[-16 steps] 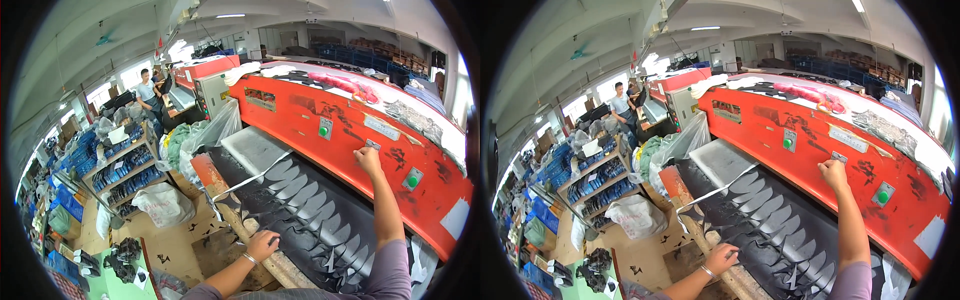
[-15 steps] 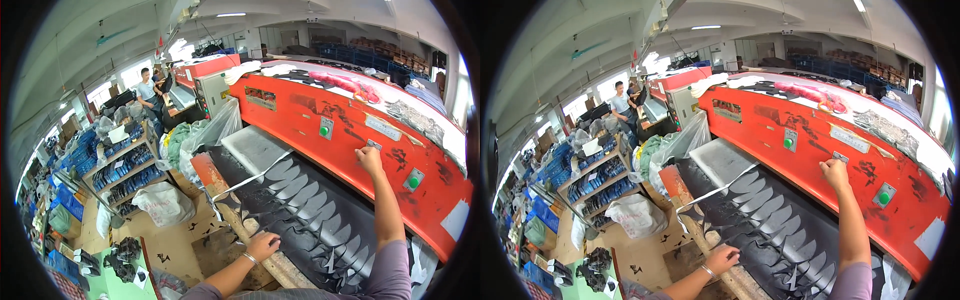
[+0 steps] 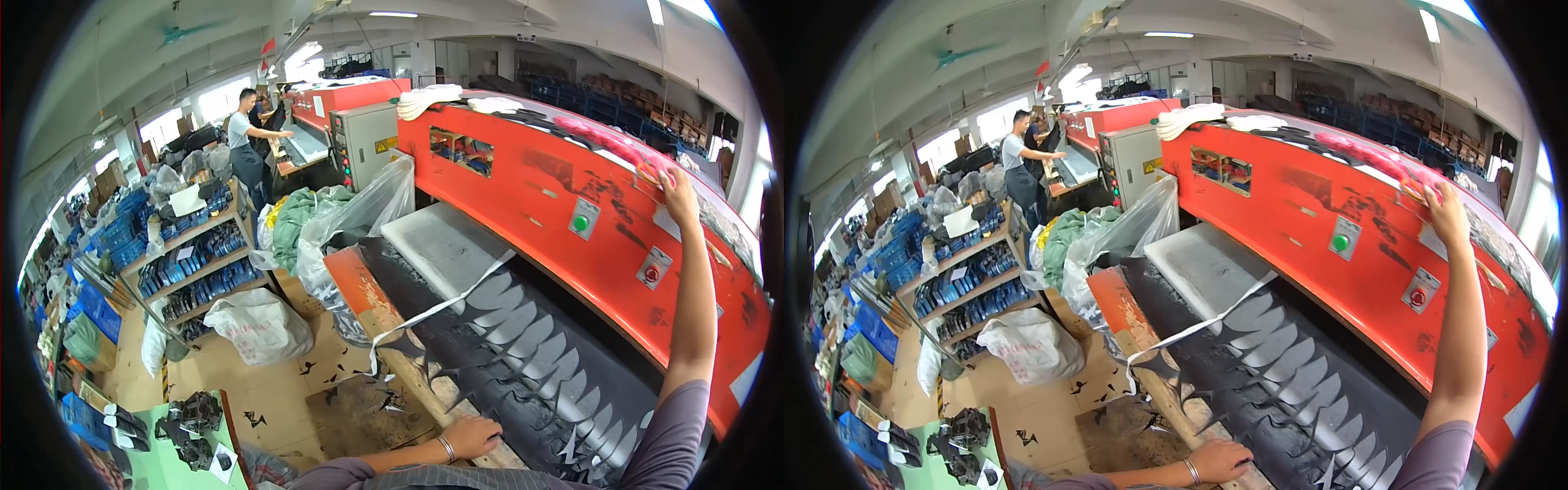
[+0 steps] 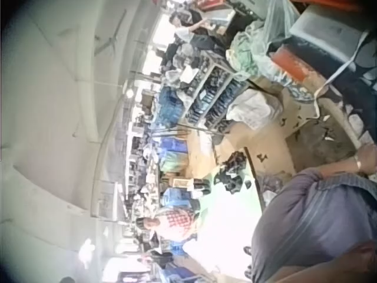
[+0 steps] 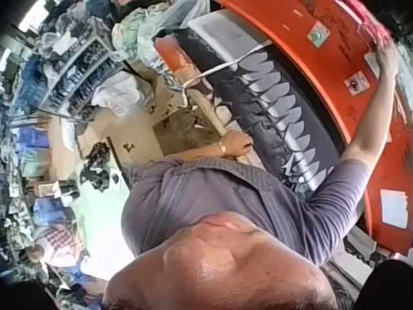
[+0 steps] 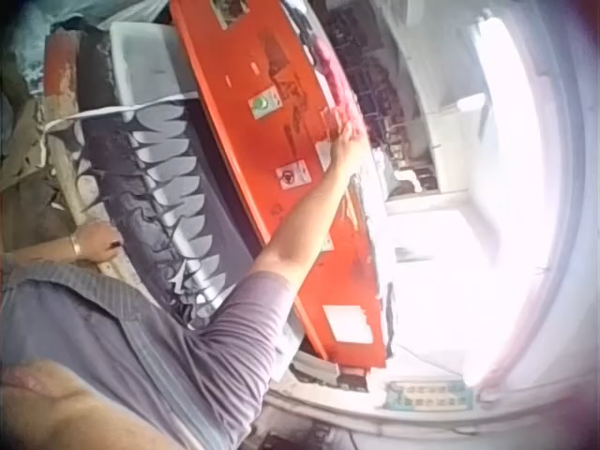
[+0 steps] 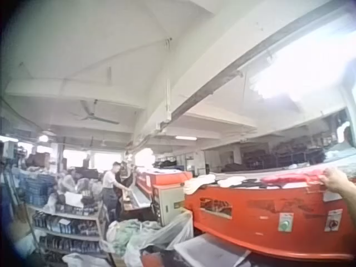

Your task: Cutting and organizing shoe components using industrial machinery and scissors.

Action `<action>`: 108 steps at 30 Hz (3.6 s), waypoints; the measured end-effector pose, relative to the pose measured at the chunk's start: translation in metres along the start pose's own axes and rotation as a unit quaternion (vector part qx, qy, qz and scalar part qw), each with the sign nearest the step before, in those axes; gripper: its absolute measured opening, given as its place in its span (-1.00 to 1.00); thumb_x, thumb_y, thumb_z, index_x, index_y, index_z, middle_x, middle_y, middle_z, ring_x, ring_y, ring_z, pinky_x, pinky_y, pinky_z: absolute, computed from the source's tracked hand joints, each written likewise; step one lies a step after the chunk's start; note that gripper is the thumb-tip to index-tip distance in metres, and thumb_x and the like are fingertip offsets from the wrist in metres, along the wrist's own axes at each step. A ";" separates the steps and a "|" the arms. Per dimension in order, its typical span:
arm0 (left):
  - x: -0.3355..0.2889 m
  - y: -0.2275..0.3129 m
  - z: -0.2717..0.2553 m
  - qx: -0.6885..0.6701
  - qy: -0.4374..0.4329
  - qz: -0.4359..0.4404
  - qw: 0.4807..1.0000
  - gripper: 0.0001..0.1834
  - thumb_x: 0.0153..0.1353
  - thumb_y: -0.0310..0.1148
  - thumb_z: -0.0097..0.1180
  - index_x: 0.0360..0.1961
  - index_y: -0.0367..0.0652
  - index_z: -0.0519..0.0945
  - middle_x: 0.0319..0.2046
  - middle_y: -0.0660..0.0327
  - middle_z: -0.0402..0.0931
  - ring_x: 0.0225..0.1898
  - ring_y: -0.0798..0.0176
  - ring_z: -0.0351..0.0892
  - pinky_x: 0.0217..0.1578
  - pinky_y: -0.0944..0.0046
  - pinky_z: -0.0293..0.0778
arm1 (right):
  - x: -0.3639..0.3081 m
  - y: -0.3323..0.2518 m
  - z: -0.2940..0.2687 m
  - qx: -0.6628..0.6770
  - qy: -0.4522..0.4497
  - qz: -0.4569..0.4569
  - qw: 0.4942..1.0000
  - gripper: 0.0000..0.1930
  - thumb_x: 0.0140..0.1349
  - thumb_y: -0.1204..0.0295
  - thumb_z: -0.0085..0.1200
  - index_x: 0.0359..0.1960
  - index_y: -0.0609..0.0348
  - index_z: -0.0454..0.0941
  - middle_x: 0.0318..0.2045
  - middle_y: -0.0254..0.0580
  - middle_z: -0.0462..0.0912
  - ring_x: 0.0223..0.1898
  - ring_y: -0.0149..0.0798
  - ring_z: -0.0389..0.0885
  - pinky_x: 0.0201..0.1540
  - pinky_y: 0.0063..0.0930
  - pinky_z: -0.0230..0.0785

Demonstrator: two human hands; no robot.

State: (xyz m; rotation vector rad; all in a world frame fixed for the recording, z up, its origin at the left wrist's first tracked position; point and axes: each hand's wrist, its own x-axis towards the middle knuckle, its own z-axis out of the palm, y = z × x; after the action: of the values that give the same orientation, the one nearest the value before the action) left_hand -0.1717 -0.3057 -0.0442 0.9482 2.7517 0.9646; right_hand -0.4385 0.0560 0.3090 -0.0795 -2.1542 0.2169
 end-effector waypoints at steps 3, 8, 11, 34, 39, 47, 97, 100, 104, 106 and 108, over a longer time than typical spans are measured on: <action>-0.004 -0.019 -0.008 -0.127 -0.015 0.081 0.989 -0.75 0.17 -0.16 -0.01 -0.31 -0.10 0.53 -0.41 0.11 0.52 -0.26 0.01 0.54 -0.17 0.05 0.41 | 0.033 0.007 0.021 -0.103 -0.101 0.049 0.988 -0.46 0.28 -0.07 -0.17 -0.20 0.23 0.56 -0.22 0.22 0.59 -0.06 0.15 0.53 -0.02 -0.07 0.33; -0.012 -0.082 -0.046 -0.015 0.014 0.104 0.994 -0.79 0.12 -0.20 0.06 -0.43 -0.12 0.56 -0.50 0.15 0.51 -0.38 0.03 0.52 -0.29 0.07 0.41 | 0.081 0.022 0.042 -0.295 -0.086 0.015 0.952 -0.41 0.05 -0.09 0.05 -0.40 0.34 0.60 -0.32 0.25 0.62 -0.20 0.15 0.60 -0.08 -0.09 0.42; -0.017 -0.106 -0.068 -0.008 0.127 0.105 0.986 -0.85 0.06 -0.28 0.11 -0.52 -0.11 0.55 -0.56 0.17 0.48 -0.44 0.04 0.49 -0.37 0.07 0.38 | 0.105 0.026 0.047 -0.266 -0.143 -0.020 0.953 -0.56 0.03 0.15 0.09 -0.30 0.38 0.56 -0.26 0.29 0.60 -0.19 0.18 0.60 -0.10 -0.10 0.44; 0.156 -0.237 -0.136 -0.033 0.111 -0.187 0.975 -0.71 0.16 -0.20 0.07 -0.29 -0.23 0.60 -0.33 -0.06 0.58 -0.22 -0.14 0.55 -0.17 0.05 0.43 | -0.250 -0.129 0.122 0.129 -0.648 0.115 0.741 -0.02 0.00 -0.46 -0.17 0.06 0.31 0.47 -0.06 0.19 0.53 -0.04 0.06 0.53 0.05 -0.13 0.35; 0.141 -0.232 -0.153 -0.083 0.194 -0.134 0.968 -0.72 0.21 -0.23 0.02 -0.33 -0.25 0.60 -0.38 -0.07 0.58 -0.28 -0.13 0.56 -0.23 0.07 0.44 | -0.250 -0.163 0.192 0.089 -0.726 0.159 0.663 0.19 -0.19 -0.66 -0.45 -0.20 0.42 0.57 -0.63 -0.04 0.43 -0.50 -0.15 0.50 -0.46 -0.21 0.32; 0.141 -0.230 -0.152 -0.124 0.201 -0.106 0.966 -0.73 0.20 -0.25 0.05 -0.31 -0.26 0.61 -0.42 -0.06 0.58 -0.35 -0.04 0.60 -0.27 0.15 0.44 | -0.237 -0.214 0.202 0.107 -0.738 0.219 0.629 0.03 -0.22 -0.66 -0.37 -0.49 0.30 0.42 -0.71 -0.29 0.28 -0.68 -0.38 0.31 -0.61 -0.41 0.15; 0.157 0.060 0.014 0.204 -0.255 0.091 0.941 -0.11 0.00 0.17 0.16 0.33 0.12 0.14 0.39 -0.03 -0.16 0.41 -0.20 -0.30 0.17 -0.54 -0.24 | -0.432 -0.031 -0.218 -0.155 -0.578 0.328 0.731 -0.25 0.07 -0.26 -0.02 -0.16 0.33 0.47 -0.25 0.13 0.61 -0.16 0.10 0.59 -0.10 -0.10 0.41; 0.126 0.057 0.029 0.222 -0.228 0.132 0.939 -0.08 -0.04 0.09 0.24 0.34 0.15 0.12 0.39 -0.03 -0.14 0.40 -0.20 -0.25 0.16 -0.53 -0.18 | -0.419 0.003 -0.193 -0.192 -0.585 0.273 0.740 -0.19 -0.01 -0.34 -0.01 -0.17 0.33 0.49 -0.24 0.10 0.61 -0.14 0.04 0.60 -0.09 -0.14 0.42; 0.111 0.053 0.048 0.137 -0.126 0.125 0.975 -0.42 -0.12 -0.25 0.31 0.01 0.01 0.47 0.21 0.03 0.17 0.18 -0.14 0.20 0.06 -0.22 0.21 | -0.399 0.030 -0.159 -0.151 -0.647 0.215 0.716 -0.14 0.02 -0.40 -0.13 -0.12 0.28 0.55 -0.19 0.06 0.63 -0.07 0.01 0.59 -0.09 -0.16 0.43; 0.107 0.052 0.056 0.104 -0.071 0.114 0.985 -0.63 -0.15 -0.41 0.24 -0.22 -0.08 0.51 0.00 0.06 0.33 -0.02 -0.07 0.33 -0.07 -0.04 0.33 | -0.391 0.033 -0.143 -0.110 -0.680 0.184 0.701 -0.12 0.03 -0.43 -0.18 -0.12 0.26 0.58 -0.17 0.05 0.63 -0.06 0.00 0.59 -0.08 -0.17 0.43; 0.104 0.051 0.061 0.071 -0.078 0.099 0.989 -0.72 -0.14 -0.50 0.16 -0.30 -0.14 0.49 -0.16 0.04 0.41 -0.10 -0.09 0.38 -0.10 0.02 0.35 | -0.384 0.032 -0.126 -0.092 -0.687 0.138 0.707 -0.10 0.05 -0.45 -0.27 -0.18 0.25 0.61 -0.17 0.03 0.64 -0.06 0.01 0.59 -0.04 -0.17 0.40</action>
State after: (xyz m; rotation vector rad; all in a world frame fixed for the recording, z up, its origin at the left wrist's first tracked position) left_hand -0.2127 -0.1817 -0.0499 1.2810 2.6622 0.6895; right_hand -0.1205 0.0497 0.0578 -0.4918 -3.6830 0.2678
